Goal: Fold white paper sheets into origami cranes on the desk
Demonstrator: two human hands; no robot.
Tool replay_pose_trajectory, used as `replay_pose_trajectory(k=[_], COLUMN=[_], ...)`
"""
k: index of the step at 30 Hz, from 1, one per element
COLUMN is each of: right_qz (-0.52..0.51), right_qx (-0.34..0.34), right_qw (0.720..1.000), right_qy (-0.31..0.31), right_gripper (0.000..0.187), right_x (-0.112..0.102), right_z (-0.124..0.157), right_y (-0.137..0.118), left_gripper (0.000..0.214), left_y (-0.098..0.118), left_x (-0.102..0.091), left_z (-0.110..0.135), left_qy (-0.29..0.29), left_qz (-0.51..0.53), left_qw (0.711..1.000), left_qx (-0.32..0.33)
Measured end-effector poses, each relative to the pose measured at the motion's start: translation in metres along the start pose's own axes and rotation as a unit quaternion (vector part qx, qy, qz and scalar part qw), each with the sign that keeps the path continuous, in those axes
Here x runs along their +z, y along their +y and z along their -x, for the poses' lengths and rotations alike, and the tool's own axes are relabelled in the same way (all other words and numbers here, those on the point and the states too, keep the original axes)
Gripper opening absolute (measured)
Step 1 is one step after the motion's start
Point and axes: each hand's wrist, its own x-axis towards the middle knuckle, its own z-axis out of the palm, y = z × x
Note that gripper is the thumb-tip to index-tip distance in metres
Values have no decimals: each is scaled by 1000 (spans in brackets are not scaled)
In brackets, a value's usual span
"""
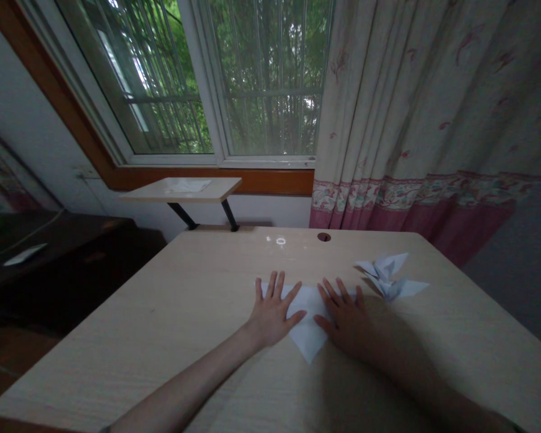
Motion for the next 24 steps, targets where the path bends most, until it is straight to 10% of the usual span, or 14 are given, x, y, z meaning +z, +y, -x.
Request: replay_pose_trajectory(k=[10,17,24], right_qz=[13,0,-85], right_qx=[-2,-55,-124], right_qw=[999,997,988], right_qy=[50,54,-31], right_gripper=[66,61,84], right_x=[9,2,-13], right_z=[2,4,5], right_y=[1,6,16], left_gripper=[77,63,114], left_y=[-14,-15,-25], left_x=[9,-18,-30], left_z=[-3,2,3], left_qy=[36,-53,-91], left_qz=[-25,60,131], left_qw=[994,983,964], left_qx=[96,166,214])
